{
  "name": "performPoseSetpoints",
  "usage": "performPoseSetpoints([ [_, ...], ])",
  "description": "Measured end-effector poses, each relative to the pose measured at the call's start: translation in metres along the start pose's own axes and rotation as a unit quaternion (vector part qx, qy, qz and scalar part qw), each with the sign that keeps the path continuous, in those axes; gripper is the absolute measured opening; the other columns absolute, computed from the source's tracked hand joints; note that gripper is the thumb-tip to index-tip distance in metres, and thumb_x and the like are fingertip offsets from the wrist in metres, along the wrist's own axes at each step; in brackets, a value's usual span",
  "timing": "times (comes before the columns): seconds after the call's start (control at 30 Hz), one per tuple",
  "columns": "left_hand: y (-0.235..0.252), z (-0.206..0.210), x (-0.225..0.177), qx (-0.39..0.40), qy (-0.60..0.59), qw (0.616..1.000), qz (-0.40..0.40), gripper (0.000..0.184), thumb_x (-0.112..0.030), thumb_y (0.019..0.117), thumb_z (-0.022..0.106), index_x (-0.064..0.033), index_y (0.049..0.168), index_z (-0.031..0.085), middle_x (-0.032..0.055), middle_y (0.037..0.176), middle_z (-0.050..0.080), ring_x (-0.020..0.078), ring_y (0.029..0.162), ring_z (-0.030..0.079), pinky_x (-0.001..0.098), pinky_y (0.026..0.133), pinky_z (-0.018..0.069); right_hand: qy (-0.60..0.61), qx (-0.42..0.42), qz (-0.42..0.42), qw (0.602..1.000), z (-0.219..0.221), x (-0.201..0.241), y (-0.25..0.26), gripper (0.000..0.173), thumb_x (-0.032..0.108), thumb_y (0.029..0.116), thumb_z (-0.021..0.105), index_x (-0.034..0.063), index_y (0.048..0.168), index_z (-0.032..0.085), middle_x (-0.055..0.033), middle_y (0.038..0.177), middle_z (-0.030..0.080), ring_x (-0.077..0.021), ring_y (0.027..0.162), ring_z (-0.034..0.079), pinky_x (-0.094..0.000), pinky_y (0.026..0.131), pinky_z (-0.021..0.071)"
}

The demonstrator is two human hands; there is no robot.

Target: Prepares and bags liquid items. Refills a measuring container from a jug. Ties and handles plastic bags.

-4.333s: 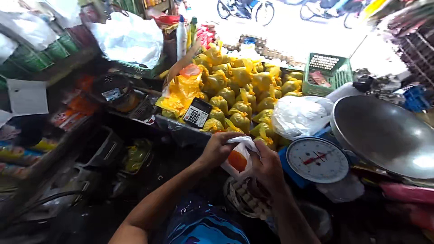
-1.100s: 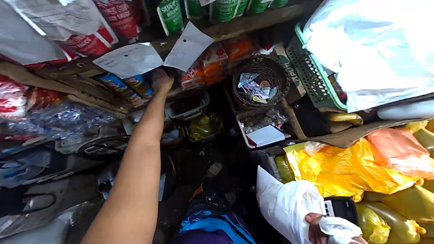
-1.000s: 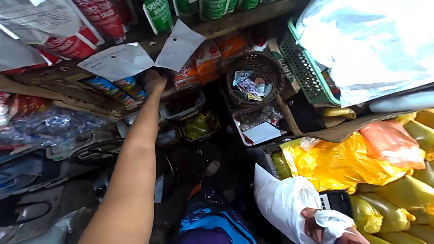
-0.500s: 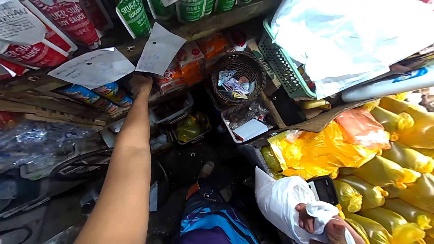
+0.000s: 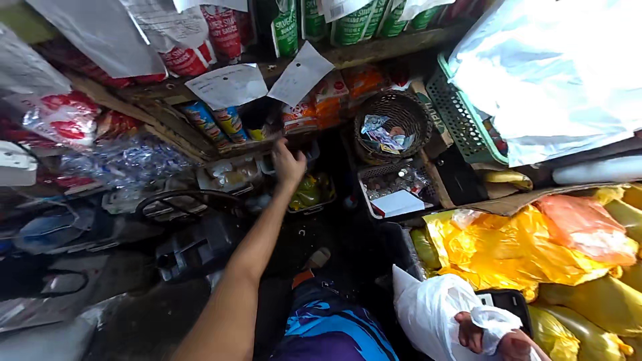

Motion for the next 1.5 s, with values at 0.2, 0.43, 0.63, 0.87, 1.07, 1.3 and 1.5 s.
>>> performPoseSetpoints([
  [0.2,-0.196,0.074,-0.07,0.227,-0.202,0.951,0.061,0.029,-0.024,0.1062,0.049,-0.0096,0.116,0.072,-0.0002,0.097,0.076,0.0098,0.09,0.073,0.0359,0.086,0.0617,-0.026,0.022,-0.017,0.999,0.003,0.005,0.006,0.033,0.043,0.1066,0.051,0.0201,0.096,0.072,0.0052,0.072,0.067,-0.0087,0.062,0.063,-0.0284,0.063,0.057],
  [0.43,-0.319,-0.006,-0.233,0.367,-0.401,0.777,0.317,0.075,-0.051,0.0886,0.072,0.0016,0.14,0.058,0.0158,0.142,0.06,0.0266,0.137,0.053,0.0473,0.118,0.0398,-0.04,-0.029,-0.075,0.996,0.027,0.027,0.024,0.031,0.036,0.1073,0.051,0.0146,0.097,0.07,0.0046,0.074,0.069,-0.0103,0.065,0.067,-0.0296,0.068,0.0606],
  [0.63,-0.339,0.012,-0.256,0.287,-0.311,0.813,0.4,0.093,-0.061,0.0793,0.078,-0.0008,0.146,0.051,0.0154,0.15,0.054,0.0297,0.145,0.044,0.0517,0.124,0.031,-0.024,-0.056,-0.117,0.991,0.02,0.06,0.041,0.027,0.028,0.1082,0.049,0.0111,0.1,0.068,0.0027,0.078,0.07,-0.013,0.069,0.068,-0.0348,0.073,0.062],
  [0.87,-0.31,0.015,-0.275,0.424,-0.358,0.764,0.331,0.117,-0.049,0.0691,0.091,-0.0018,0.158,0.031,0.0188,0.157,0.041,0.0277,0.144,0.043,0.0479,0.12,0.0392,-0.045,-0.096,-0.1,0.989,-0.003,0.082,0.062,0.029,0.033,0.1095,0.048,0.011,0.106,0.067,-0.0024,0.088,0.071,-0.018,0.079,0.072,-0.0421,0.076,0.0641],
  [1.07,-0.316,0.016,-0.358,0.44,-0.341,0.747,0.364,0.054,-0.032,0.0754,0.091,-0.0044,0.117,0.07,0.0038,0.111,0.074,0.012,0.106,0.069,0.0382,0.099,0.057,-0.015,-0.08,-0.041,0.996,-0.028,0.093,0.081,0.026,0.019,0.1078,0.049,0.0008,0.106,0.068,-0.0095,0.09,0.072,-0.0196,0.083,0.072,-0.0418,0.078,0.0639],
  [1.3,-0.341,0.038,-0.39,0.598,-0.433,0.634,0.23,0.023,-0.013,0.1049,0.056,0.002,0.099,0.072,0.0094,0.083,0.075,0.016,0.077,0.072,0.0355,0.075,0.0619,0.057,-0.117,-0.024,0.991,-0.072,0.108,0.091,0.027,0.008,0.0964,0.066,-0.0057,0.119,0.063,-0.0158,0.096,0.072,-0.0247,0.083,0.074,-0.0438,0.077,0.0657],
  [1.5,-0.354,0.041,-0.391,0.622,-0.428,0.627,0.191,0.045,-0.04,0.1115,0.037,-0.013,0.082,0.059,-0.0019,0.063,0.053,0.0058,0.049,0.046,0.0194,0.047,0.0423,-0.306,-0.074,-0.125,0.941,-0.087,0.103,-0.009,0.09,0.029,0.0721,0.093,0.0118,0.146,0.045,-0.0107,0.152,0.044,-0.0219,0.131,0.057,-0.0413,0.096,0.0619],
])
Point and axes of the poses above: each hand's wrist, its own y-axis towards the middle knuckle, its own z-axis out of the palm, x = y × z, the point moved 9 cm from there along y, towards the middle knuckle
